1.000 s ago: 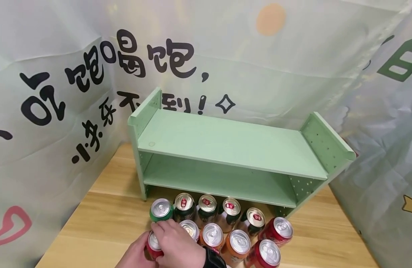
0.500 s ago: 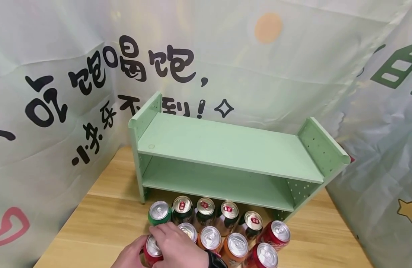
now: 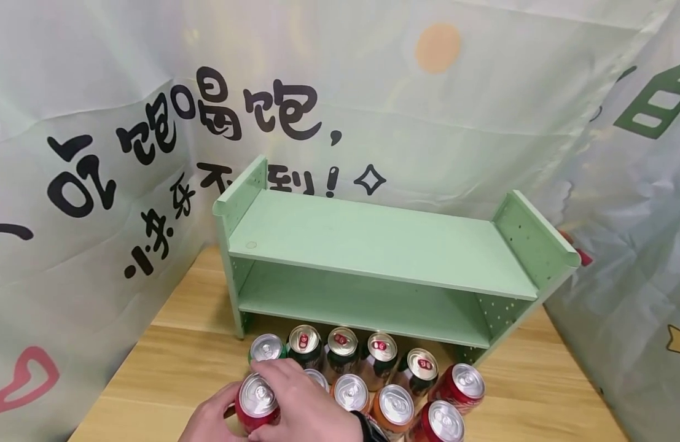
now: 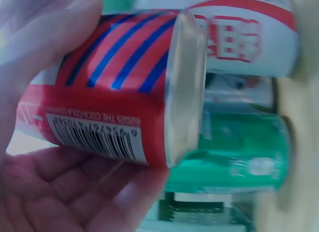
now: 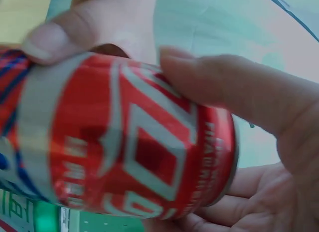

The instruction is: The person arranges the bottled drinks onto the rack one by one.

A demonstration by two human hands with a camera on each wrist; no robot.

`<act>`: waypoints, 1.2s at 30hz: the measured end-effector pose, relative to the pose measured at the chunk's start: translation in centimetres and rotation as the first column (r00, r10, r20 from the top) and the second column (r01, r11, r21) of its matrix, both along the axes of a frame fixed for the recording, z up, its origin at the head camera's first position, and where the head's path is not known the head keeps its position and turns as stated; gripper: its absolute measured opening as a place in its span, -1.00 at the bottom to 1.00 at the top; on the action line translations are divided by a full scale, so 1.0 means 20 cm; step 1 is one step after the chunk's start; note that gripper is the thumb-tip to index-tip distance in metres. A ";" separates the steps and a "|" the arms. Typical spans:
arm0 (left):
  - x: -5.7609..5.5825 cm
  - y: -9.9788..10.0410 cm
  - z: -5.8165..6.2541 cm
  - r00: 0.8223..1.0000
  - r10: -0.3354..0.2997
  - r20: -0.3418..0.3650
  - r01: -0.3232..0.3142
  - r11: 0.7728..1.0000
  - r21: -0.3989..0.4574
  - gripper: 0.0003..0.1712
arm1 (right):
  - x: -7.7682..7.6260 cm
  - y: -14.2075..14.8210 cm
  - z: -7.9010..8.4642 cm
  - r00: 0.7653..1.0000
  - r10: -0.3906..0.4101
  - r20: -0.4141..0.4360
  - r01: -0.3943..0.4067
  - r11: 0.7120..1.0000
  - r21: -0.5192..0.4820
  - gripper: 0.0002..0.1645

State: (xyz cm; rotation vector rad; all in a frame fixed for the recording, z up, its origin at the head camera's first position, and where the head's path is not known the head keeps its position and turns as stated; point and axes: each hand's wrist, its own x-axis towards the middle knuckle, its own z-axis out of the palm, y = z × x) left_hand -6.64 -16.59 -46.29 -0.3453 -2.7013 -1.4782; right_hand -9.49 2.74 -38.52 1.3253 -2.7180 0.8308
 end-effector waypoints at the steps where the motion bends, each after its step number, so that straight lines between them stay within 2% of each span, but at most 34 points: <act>1: 0.00 0.01 0.02 1.000 0.016 0.001 -0.016 1.000 0.007 -0.23 | 0.00 0.00 0.00 1.000 -0.013 0.027 0.014 1.000 -0.022 -0.03; 3: 0.01 0.02 0.06 0.999 0.039 0.027 -0.039 0.999 0.022 -0.23 | 0.01 0.01 0.00 0.997 -0.042 0.069 0.047 0.997 -0.067 0.00; 6: 0.01 0.04 0.13 0.997 0.058 0.049 -0.060 0.998 0.027 -0.25 | 0.01 0.02 0.00 0.989 -0.059 0.136 0.084 0.978 -0.191 0.05; 10: -0.03 0.08 0.20 0.992 0.084 0.095 -0.085 0.996 0.015 -0.22 | 0.00 0.04 -0.02 0.989 -0.049 0.141 0.098 0.925 -0.366 0.11; 12: -0.04 0.10 0.24 0.991 0.092 0.102 -0.095 0.995 0.022 -0.21 | 0.00 0.06 -0.03 0.990 -0.069 0.124 0.113 0.909 -0.400 0.13; 14: -0.06 0.12 0.26 0.993 0.089 0.083 -0.092 0.995 0.035 -0.20 | 0.00 0.07 -0.03 0.987 -0.093 0.133 0.141 0.898 -0.416 0.13; 18: -0.07 0.16 0.28 0.998 0.058 -0.006 -0.058 0.997 0.048 -0.24 | 0.00 0.10 -0.02 0.971 -0.129 0.199 0.204 0.883 -0.422 0.13; 20: -0.07 0.18 0.28 0.998 0.048 -0.039 -0.046 0.998 0.050 -0.25 | 0.00 0.11 -0.02 0.963 -0.136 0.231 0.229 0.867 -0.443 0.11; 23: -0.08 0.20 0.29 0.998 0.033 -0.059 -0.030 0.998 0.051 -0.27 | -0.01 0.14 -0.01 0.965 -0.151 0.216 0.239 0.848 -0.474 0.07; 29: -0.11 0.23 0.34 0.995 -0.011 -0.101 0.008 1.000 -0.026 -0.31 | -0.03 0.18 0.01 0.980 -0.183 0.082 0.199 0.824 -0.531 0.04; 31: -0.12 0.24 0.36 0.991 -0.044 -0.127 0.038 0.998 -0.045 -0.33 | -0.04 0.20 0.04 0.978 -0.200 0.052 0.196 0.823 -0.534 0.05; 36: -0.16 0.25 0.44 0.984 -0.109 -0.144 0.103 0.993 -0.050 -0.37 | -0.05 0.23 0.13 0.979 -0.200 0.048 0.196 0.830 -0.522 0.07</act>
